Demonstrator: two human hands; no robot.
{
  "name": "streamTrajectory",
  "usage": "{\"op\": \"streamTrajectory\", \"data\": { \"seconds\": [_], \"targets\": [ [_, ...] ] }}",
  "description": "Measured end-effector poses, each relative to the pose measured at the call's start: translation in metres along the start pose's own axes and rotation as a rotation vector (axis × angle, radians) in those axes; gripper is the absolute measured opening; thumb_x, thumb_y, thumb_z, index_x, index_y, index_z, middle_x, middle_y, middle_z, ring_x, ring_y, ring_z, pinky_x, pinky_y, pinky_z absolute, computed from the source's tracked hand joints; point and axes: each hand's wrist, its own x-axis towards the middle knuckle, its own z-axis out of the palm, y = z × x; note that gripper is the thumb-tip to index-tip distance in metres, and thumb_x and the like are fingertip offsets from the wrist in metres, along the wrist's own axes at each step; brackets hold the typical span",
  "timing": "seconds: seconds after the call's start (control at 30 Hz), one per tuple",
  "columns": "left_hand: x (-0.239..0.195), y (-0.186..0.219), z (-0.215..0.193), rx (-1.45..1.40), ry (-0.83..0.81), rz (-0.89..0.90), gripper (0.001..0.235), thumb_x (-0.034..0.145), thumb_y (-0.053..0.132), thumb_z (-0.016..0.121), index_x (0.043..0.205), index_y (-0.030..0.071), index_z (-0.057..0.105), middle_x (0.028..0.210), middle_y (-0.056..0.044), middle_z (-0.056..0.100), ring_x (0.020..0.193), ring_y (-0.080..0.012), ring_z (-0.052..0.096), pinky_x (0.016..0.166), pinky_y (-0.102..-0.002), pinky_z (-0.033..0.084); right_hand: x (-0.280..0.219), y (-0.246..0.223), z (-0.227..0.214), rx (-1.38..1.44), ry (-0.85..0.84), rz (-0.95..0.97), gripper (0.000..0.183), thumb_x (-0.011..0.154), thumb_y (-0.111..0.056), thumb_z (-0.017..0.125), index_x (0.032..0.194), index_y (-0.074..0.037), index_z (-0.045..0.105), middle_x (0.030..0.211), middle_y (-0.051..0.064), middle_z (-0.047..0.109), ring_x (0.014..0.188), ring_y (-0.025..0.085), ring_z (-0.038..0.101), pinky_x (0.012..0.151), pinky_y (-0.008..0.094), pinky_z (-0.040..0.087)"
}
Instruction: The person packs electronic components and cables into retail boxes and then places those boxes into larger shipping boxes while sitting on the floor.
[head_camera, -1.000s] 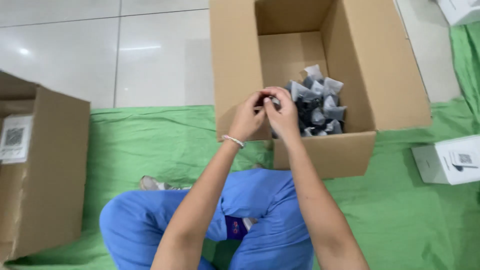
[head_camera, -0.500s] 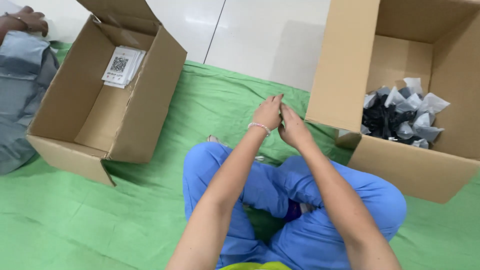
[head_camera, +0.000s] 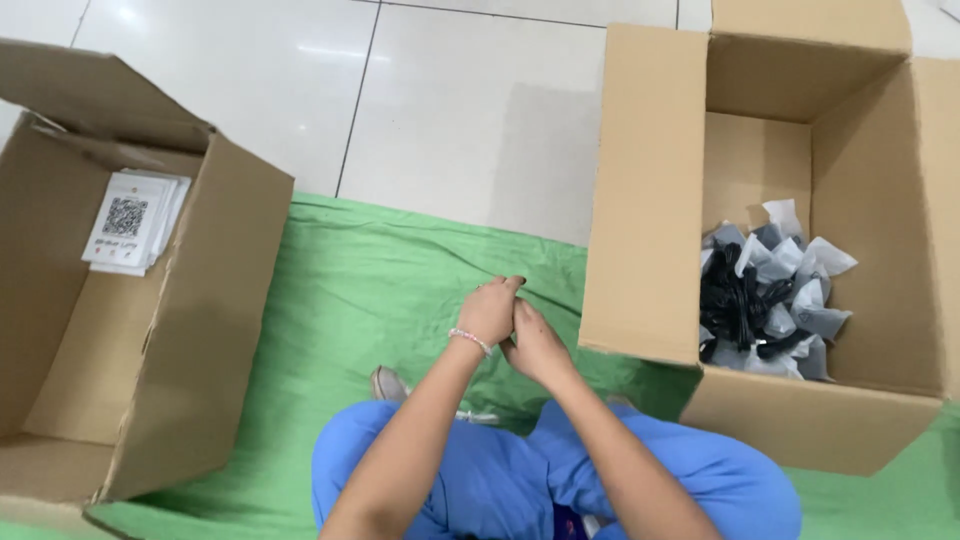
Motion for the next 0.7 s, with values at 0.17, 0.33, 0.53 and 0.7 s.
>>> {"op": "streamTrajectory", "data": {
  "seconds": [0.17,0.33,0.53,0.7],
  "targets": [
    [0.026,0.004,-0.002,0.045,-0.088,-0.008,0.054,0.085,0.006,0.058,0.139,0.011,0.055,0.126,-0.019,0.064,0.107,-0.0406,0.066,0.088,-0.051,0.055,0.021,0.023,-0.003,-0.034,0.004,0.041,0.068,0.074,-0.006,0.074,0.137,0.000,0.048,0.134,0.021,0.057,0.125,0.042,0.053,0.104,0.047,0.046],
    [0.034,-0.008,0.020,0.106,-0.095,-0.042,0.064,0.083,0.007,0.059,0.146,0.012,0.048,0.138,-0.019,0.057,0.117,-0.0401,0.061,0.095,-0.052,0.051,0.027,0.033,0.000,-0.046,-0.043,0.089,0.076,0.073,-0.006,0.075,0.143,0.000,0.044,0.147,0.020,0.048,0.135,0.040,0.046,0.109,0.045,0.043],
    [0.029,-0.011,0.024,0.154,0.012,-0.017,0.063,0.084,0.012,0.062,0.146,0.011,0.047,0.142,-0.023,0.053,0.126,-0.0414,0.056,0.100,-0.054,0.047,0.027,0.023,-0.009,-0.100,-0.098,0.137,0.085,0.073,-0.006,0.076,0.148,-0.001,0.037,0.158,0.020,0.035,0.140,0.041,0.040,0.109,0.045,0.041],
    [0.028,0.000,0.004,-0.014,-0.004,-0.071,0.063,0.088,0.011,0.059,0.149,0.011,0.044,0.129,-0.020,0.063,0.113,-0.0401,0.064,0.092,-0.052,0.052,0.026,0.040,-0.004,0.008,-0.002,-0.075,0.089,0.073,-0.004,0.073,0.151,0.006,0.031,0.156,0.026,0.034,0.141,0.044,0.039,0.111,0.045,0.041]
  ]
}}
